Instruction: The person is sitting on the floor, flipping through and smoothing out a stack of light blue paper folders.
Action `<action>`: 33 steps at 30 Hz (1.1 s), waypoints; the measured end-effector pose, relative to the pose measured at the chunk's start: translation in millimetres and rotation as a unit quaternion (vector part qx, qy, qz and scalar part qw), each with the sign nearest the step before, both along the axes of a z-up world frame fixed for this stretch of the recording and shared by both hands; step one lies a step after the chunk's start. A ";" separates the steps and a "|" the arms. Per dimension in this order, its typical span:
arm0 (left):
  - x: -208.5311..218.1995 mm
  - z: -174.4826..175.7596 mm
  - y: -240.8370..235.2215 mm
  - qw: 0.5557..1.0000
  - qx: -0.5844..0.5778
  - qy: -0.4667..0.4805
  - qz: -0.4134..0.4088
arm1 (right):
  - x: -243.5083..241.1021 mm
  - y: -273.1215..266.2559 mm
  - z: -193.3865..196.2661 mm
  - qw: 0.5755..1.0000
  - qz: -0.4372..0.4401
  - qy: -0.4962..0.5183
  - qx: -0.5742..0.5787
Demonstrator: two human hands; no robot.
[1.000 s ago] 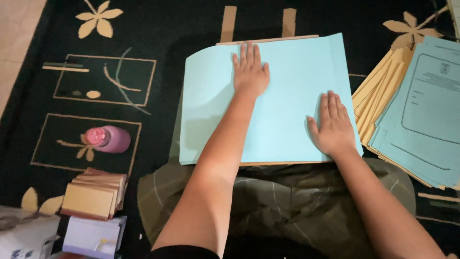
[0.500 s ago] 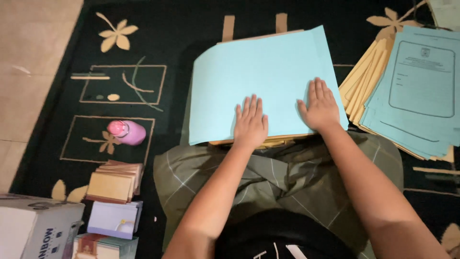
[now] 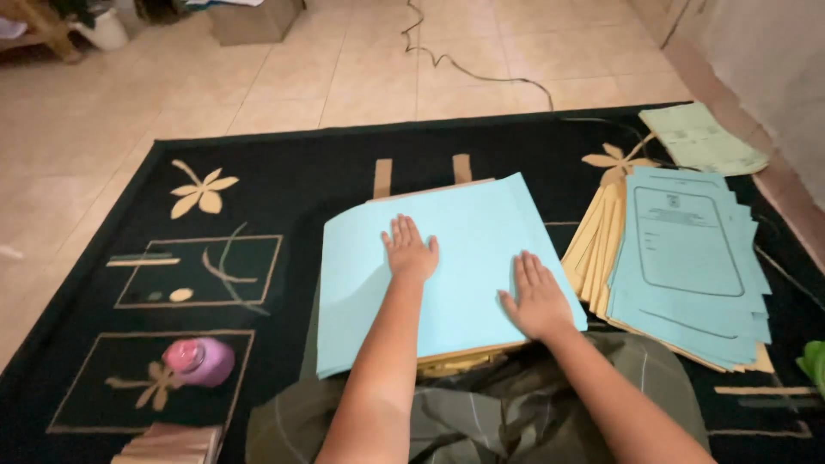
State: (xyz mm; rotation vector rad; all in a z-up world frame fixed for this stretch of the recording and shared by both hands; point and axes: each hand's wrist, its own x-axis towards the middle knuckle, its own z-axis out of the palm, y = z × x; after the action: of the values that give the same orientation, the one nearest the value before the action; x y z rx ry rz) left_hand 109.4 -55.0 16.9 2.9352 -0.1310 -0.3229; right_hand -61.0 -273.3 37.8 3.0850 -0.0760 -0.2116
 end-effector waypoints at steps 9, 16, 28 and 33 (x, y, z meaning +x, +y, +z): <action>-64.8 7.5 -0.6 0.998 -0.016 -0.058 0.014 | -1.2 3.3 16.9 0.991 -0.009 0.013 0.130; -154.5 -6.4 3.8 0.994 -0.039 -0.071 -0.077 | -13.0 -3.1 2.4 0.956 -0.116 0.026 0.268; -195.1 21.4 -116.7 0.930 -0.189 -0.235 -0.208 | -52.9 -160.3 -24.8 0.851 -0.254 -0.141 0.437; -203.0 32.9 -226.6 0.873 -0.320 -0.240 -0.277 | -91.8 -283.9 -92.7 0.761 -0.385 -0.276 0.443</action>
State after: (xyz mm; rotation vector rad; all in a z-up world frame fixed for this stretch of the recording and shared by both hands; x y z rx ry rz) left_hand -93.5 -281.6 49.8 2.1883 -0.9552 0.3383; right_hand -152.7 -557.2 -54.8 3.5811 -1.7423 0.9328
